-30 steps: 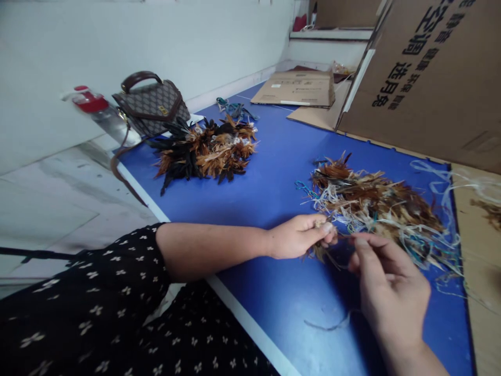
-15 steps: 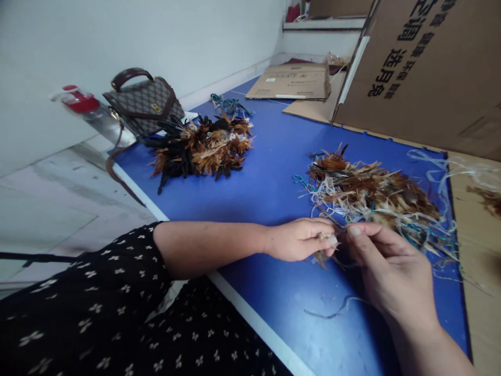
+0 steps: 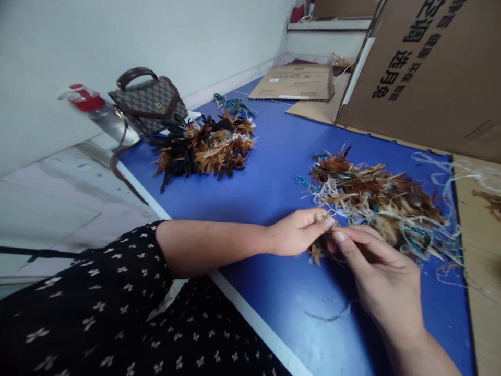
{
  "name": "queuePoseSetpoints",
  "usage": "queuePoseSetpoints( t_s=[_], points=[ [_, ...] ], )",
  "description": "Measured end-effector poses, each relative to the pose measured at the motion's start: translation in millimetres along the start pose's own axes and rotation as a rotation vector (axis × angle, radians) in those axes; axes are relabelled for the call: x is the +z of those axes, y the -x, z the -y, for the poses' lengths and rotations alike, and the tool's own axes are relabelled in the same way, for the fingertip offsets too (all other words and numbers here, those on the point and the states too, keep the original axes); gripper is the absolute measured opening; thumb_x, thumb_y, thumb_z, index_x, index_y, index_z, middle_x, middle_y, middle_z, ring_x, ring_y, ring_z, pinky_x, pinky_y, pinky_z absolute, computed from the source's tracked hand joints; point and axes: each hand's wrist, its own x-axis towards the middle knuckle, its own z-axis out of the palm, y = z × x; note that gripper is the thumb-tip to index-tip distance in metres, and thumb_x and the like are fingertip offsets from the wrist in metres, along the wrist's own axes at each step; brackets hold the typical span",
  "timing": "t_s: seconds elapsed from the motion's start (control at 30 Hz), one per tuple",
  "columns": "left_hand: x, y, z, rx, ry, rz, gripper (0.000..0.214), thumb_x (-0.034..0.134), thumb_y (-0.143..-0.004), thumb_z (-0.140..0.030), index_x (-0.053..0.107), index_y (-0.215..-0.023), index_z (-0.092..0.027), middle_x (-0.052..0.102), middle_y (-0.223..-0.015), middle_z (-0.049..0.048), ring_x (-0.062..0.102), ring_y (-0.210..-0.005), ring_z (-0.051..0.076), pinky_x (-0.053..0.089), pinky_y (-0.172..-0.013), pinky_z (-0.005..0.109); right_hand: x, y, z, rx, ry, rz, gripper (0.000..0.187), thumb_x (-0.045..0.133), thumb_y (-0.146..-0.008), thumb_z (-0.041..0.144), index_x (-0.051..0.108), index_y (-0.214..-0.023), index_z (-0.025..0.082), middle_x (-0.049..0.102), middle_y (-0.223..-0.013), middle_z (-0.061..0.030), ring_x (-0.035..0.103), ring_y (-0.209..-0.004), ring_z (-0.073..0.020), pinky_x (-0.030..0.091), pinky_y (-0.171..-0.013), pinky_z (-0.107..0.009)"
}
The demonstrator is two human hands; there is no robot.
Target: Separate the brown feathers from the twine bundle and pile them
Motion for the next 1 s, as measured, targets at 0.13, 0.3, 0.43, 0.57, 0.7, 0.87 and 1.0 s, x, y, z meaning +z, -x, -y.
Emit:
queuePoseSetpoints(
  t_s=[0.13,0.3,0.43,0.57,0.7,0.87,1.0],
  points=[
    [6.8,5,-1,-0.084,0.078,0.063,0.038,0.058,-0.122,-0.051,0.055,-0.099,-0.022,0.055,-0.077,-0.0077,0.057,-0.064,0.008,0.057,-0.072,0.025,5,0,2,-0.076,0.072,-0.073,0.032,0.097,-0.089,0.063,0.095,-0.096,0.032,0.088,-0.103,-0.0048,0.082,-0.09,-0.0224,0.072,-0.088,-0.037],
    [7.7,6,-3,-0.087,0.088,0.078,0.04,0.062,-0.119,-0.056,0.056,-0.099,-0.021,0.049,-0.078,-0.0087,0.049,-0.063,0.007,0.051,-0.066,0.022,1,1,-5,0.021,0.058,-0.096,0.039,0.101,-0.083,0.063,0.095,-0.1,0.029,0.088,-0.107,-0.0059,0.079,-0.089,-0.0214,0.068,-0.086,-0.035],
    [5.4,4,0,-0.119,0.066,0.016,0.04,0.068,-0.117,-0.056,0.057,-0.101,-0.021,0.049,-0.08,-0.008,0.046,-0.064,0.007,0.049,-0.064,0.022,-4,-2,-12,0.118,0.06,-0.301,0.051,0.099,-0.087,0.063,0.093,-0.119,0.024,0.082,-0.098,-0.0065,0.067,-0.073,-0.0164,0.052,-0.059,-0.027],
    [4.8,4,-1,-0.14,0.117,0.006,0.043,0.072,-0.116,-0.056,0.056,-0.098,-0.021,0.049,-0.079,-0.0086,0.044,-0.063,0.006,0.047,-0.065,0.022,-12,-8,-8,0.055,-0.002,-0.353,0.082,0.104,-0.08,0.054,0.082,-0.155,0.029,0.083,-0.127,-0.0094,0.077,-0.095,-0.0179,0.062,-0.073,-0.026],
    [7.7,7,-10,-0.192,0.237,0.099,0.046,0.078,-0.113,-0.057,0.054,-0.096,-0.021,0.043,-0.073,-0.0104,0.04,-0.061,0.006,0.042,-0.062,0.021,-14,-8,-5,0.035,0.049,0.005,0.062,0.1,-0.084,0.062,0.093,-0.139,0.035,0.088,-0.132,-0.0086,0.083,-0.104,-0.022,0.071,-0.087,-0.031],
    [6.9,11,-17,-0.305,0.336,0.222,0.048,0.087,-0.108,-0.056,0.058,-0.093,-0.02,0.04,-0.071,-0.0105,0.035,-0.061,0.007,0.042,-0.062,0.021,-15,-6,-17,-0.029,0.047,0.075,0.035,0.101,-0.086,0.058,0.098,-0.116,0.04,0.09,-0.128,-0.0042,0.085,-0.116,-0.0209,0.069,-0.104,-0.028],
    [2.1,9,-10,-0.333,0.386,0.321,0.046,0.087,-0.109,-0.053,0.066,-0.09,-0.017,0.041,-0.072,-0.0088,0.035,-0.063,0.007,0.045,-0.066,0.024,-18,-6,-19,0.006,-0.008,0.045,0.031,0.104,-0.082,0.058,0.098,-0.104,0.038,0.089,-0.122,-0.0052,0.084,-0.113,-0.0213,0.07,-0.095,-0.024]
  ],
)
